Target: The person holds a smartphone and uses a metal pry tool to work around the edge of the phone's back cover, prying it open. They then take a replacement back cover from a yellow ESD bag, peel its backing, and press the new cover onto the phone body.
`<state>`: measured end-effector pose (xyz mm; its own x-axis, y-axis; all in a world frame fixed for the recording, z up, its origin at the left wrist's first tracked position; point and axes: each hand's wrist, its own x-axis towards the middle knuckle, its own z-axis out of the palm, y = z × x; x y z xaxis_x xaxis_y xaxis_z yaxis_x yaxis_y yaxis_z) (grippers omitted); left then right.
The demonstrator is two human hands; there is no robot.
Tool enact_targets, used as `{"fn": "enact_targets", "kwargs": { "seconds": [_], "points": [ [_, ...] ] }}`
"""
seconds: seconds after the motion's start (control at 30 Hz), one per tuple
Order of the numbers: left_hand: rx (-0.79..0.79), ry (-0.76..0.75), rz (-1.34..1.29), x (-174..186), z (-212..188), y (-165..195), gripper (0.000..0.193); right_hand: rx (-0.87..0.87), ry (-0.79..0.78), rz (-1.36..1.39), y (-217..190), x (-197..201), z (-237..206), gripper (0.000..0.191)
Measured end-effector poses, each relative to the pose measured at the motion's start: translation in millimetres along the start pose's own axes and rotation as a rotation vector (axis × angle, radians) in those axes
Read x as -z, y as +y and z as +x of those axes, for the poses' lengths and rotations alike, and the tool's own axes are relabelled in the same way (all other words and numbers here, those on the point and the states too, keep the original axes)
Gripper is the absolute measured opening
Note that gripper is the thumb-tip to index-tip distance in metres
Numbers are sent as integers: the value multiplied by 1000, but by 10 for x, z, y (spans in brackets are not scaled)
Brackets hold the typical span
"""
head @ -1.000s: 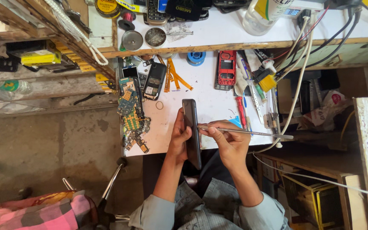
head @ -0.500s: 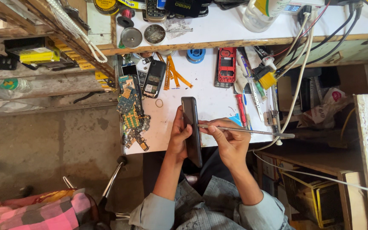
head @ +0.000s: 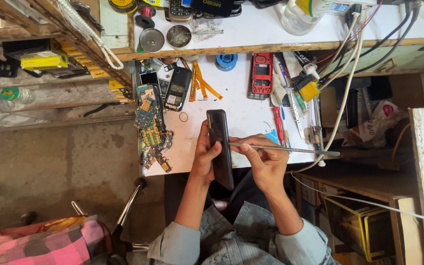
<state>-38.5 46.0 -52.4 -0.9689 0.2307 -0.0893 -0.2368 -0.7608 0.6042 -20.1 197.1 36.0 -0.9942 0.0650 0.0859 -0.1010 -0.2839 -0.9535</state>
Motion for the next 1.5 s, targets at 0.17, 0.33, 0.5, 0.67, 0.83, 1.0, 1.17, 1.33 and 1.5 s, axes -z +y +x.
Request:
{"fn": "enact_targets", "kwargs": {
  "seconds": [0.17, 0.33, 0.5, 0.67, 0.83, 1.0, 1.17, 1.33, 1.5],
  "points": [
    [-9, -1, 16, -33, 15, 41, 80, 1, -9, 7, 34, 21, 10, 13],
    [-8, 9, 19, -51, 19, 47, 77, 3, -4, -36, 72, 36, 18, 13],
    [-29, 43, 48, -33, 34, 32, 78, -5, 6, -44, 84, 31, 31, 13],
    [-23, 78, 65, -24, 48, 40, 72, 8, 26, -86, 182, 75, 33, 12],
    [-102, 172, 86, -49, 87, 22, 67, 4, 43, -491, 460, 108, 44, 13],
    [-161, 194, 204, -32, 163, 24, 69, -111, 210, -159, 584, 169, 62, 10],
    [-140, 181, 283, -27, 170, -2, 65, -33, 126, 24, 537, 276, 189, 10],
    [-120, 151, 224, -40, 220, -16, 67, -49, 142, 45, 575, 241, 200, 12],
    [-107, 161, 230, -33, 212, -8, 67, -51, 132, 21, 581, 261, 182, 13]
  ]
}}
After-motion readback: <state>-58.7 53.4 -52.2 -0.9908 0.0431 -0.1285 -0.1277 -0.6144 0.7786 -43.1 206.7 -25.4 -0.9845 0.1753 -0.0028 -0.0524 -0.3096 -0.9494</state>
